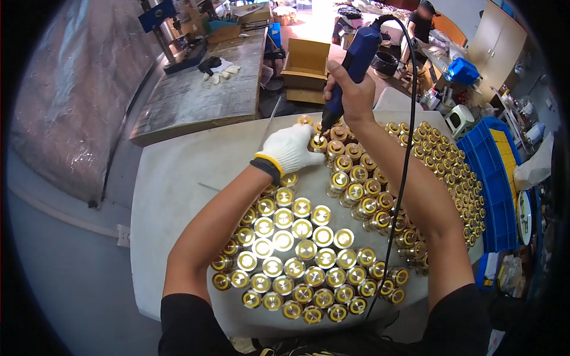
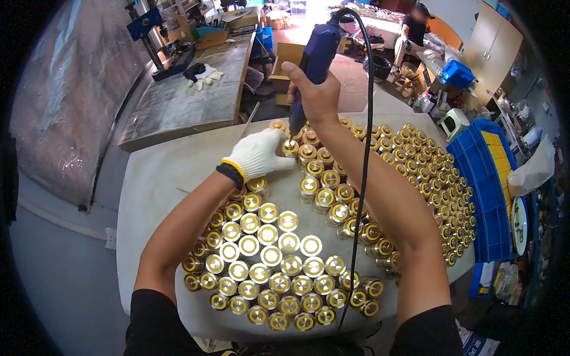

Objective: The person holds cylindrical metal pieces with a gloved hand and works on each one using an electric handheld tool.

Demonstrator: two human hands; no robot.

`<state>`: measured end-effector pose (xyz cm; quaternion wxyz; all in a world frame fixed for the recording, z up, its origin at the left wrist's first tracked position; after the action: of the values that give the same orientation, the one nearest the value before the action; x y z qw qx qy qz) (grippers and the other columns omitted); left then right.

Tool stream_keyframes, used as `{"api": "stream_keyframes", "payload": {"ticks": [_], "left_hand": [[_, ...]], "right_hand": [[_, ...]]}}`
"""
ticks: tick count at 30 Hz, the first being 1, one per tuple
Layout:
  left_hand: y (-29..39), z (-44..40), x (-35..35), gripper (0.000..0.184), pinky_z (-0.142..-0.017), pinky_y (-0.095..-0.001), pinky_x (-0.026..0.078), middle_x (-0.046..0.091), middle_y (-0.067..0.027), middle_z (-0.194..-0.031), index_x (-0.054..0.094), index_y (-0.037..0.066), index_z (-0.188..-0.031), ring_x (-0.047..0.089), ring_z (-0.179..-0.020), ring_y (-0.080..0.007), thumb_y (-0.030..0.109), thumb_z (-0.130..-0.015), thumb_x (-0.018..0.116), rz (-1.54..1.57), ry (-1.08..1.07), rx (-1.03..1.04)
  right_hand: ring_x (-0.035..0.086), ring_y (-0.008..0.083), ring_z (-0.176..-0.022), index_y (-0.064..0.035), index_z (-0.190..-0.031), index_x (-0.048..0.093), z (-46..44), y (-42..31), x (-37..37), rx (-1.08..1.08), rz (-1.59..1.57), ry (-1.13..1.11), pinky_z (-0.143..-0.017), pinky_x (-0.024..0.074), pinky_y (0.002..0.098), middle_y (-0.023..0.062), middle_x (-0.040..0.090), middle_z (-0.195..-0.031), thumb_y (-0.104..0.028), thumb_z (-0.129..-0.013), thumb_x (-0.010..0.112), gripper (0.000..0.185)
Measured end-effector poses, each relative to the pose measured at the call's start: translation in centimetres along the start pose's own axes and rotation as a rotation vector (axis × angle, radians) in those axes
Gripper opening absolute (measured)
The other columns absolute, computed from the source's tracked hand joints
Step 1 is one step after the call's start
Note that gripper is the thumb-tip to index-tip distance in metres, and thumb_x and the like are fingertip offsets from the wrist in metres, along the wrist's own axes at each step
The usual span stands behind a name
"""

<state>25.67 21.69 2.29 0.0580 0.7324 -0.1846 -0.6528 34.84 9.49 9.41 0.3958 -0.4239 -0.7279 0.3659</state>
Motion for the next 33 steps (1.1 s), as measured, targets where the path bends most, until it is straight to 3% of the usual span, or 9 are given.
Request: {"api": "stream_keyframes", "payload": {"ticks": [3, 7, 10, 13, 17, 23, 25, 28, 33], "left_hand": [[0.0, -0.9, 1.0, 0.054, -0.082, -0.0472, 0.055, 0.070, -0.0246, -0.093, 0.068, 0.002, -0.104, 0.070, -0.091, -0.0385, 0.048, -0.076, 0.074, 0.005, -0.057, -0.115], [0.0, -0.4, 0.5, 0.051, -0.081, -0.0473, 0.055, 0.071, -0.0237, -0.091, 0.068, 0.001, -0.096, 0.070, -0.089, -0.0379, 0.048, -0.075, 0.074, 0.025, 0.000, -0.082], [0.3, 0.4, 0.1, 0.049, -0.080, -0.0473, 0.055, 0.070, -0.0221, -0.087, 0.068, 0.002, -0.092, 0.070, -0.087, -0.0374, 0.048, -0.075, 0.074, -0.014, -0.121, -0.031], [0.1, 1.5, 0.4, 0.052, -0.076, -0.0462, 0.056, 0.070, -0.0194, -0.083, 0.069, 0.004, -0.088, 0.070, -0.083, -0.0364, 0.054, -0.073, 0.074, -0.079, -0.007, -0.077], [1.2, 1.8, -0.4, 0.058, -0.072, -0.0462, 0.057, 0.071, -0.0184, -0.084, 0.069, 0.004, -0.089, 0.071, -0.080, -0.0355, 0.060, -0.073, 0.073, -0.184, 0.037, -0.144], [0.9, 2.2, -0.4, 0.064, -0.071, -0.0457, 0.057, 0.072, -0.0189, -0.086, 0.069, 0.003, -0.091, 0.072, -0.080, -0.0337, 0.065, -0.074, 0.071, -0.260, -0.147, -0.179], [0.7, 2.3, -0.4, 0.062, -0.073, -0.0468, 0.057, 0.071, -0.0225, -0.084, 0.070, 0.002, -0.090, 0.071, -0.082, -0.0369, 0.061, -0.074, 0.073, -0.214, 0.070, -0.107], [0.9, 1.9, -0.2, 0.059, -0.076, -0.0486, 0.055, 0.069, -0.0268, -0.086, 0.069, -0.001, -0.093, 0.069, -0.085, -0.0412, 0.056, -0.075, 0.074, -0.013, 0.097, -0.075], [-0.1, 1.6, 0.6, 0.058, -0.082, -0.0483, 0.053, 0.069, -0.0285, -0.094, 0.067, -0.003, -0.104, 0.068, -0.090, -0.0427, 0.049, -0.079, 0.074, 0.145, -0.105, -0.057]], "right_hand": [[0.059, 0.0155, -0.051, -0.0061, -0.085, 0.056, -0.1, 0.1, -0.2, -0.004, -0.004, -0.013, -0.050, 0.0500, 0.0294, 0.0066, 0.059, -0.064, -0.031, -0.087, 0.080, 0.035], [0.059, 0.0152, -0.051, -0.0057, -0.086, 0.057, 0.2, 0.5, 0.0, 0.037, -0.006, -0.049, -0.051, 0.0511, 0.0294, 0.0062, 0.060, -0.066, -0.031, -0.088, 0.079, 0.034], [0.059, 0.0147, -0.051, -0.0052, -0.088, 0.058, 1.3, 0.0, 0.9, 0.062, -0.049, -0.071, -0.051, 0.0515, 0.0292, 0.0062, 0.060, -0.066, -0.031, -0.089, 0.079, 0.033], [0.060, 0.0145, -0.052, -0.0047, -0.088, 0.058, 2.3, -0.4, 1.7, 0.061, -0.029, -0.103, -0.051, 0.0508, 0.0281, 0.0057, 0.061, -0.067, -0.032, -0.088, 0.080, 0.035], [0.061, 0.0141, -0.053, -0.0045, -0.088, 0.058, 2.8, -1.0, 2.5, 0.027, 0.016, -0.092, -0.051, 0.0505, 0.0274, 0.0051, 0.061, -0.068, -0.033, -0.086, 0.082, 0.037], [0.060, 0.0093, -0.053, -0.0044, -0.092, 0.061, 2.3, -0.4, 2.9, -0.001, 0.008, -0.122, -0.049, 0.0489, 0.0251, 0.0017, 0.062, -0.068, -0.037, -0.082, 0.084, 0.041], [0.060, 0.0092, -0.053, -0.0046, -0.092, 0.061, 2.2, -0.3, 3.0, -0.003, 0.025, -0.134, -0.049, 0.0489, 0.0250, 0.0015, 0.062, -0.067, -0.037, -0.083, 0.084, 0.041], [0.060, 0.0111, -0.053, -0.0041, -0.090, 0.060, 2.0, -0.2, 3.1, 0.005, 0.063, -0.148, -0.050, 0.0497, 0.0260, 0.0027, 0.061, -0.068, -0.035, -0.084, 0.083, 0.039], [0.060, 0.0126, -0.053, -0.0028, -0.089, 0.059, 1.8, -0.4, 3.6, -0.003, 0.050, -0.174, -0.050, 0.0502, 0.0271, 0.0040, 0.061, -0.068, -0.033, -0.086, 0.082, 0.038]]}}
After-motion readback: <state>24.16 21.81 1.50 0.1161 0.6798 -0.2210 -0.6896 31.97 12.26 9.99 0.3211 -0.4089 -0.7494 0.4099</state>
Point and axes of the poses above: each hand's wrist, its own z-axis away from the middle knuckle, its own x-axis out of the palm, y = z × x, the point moved 5 cm from there along -z, towards the middle knuckle
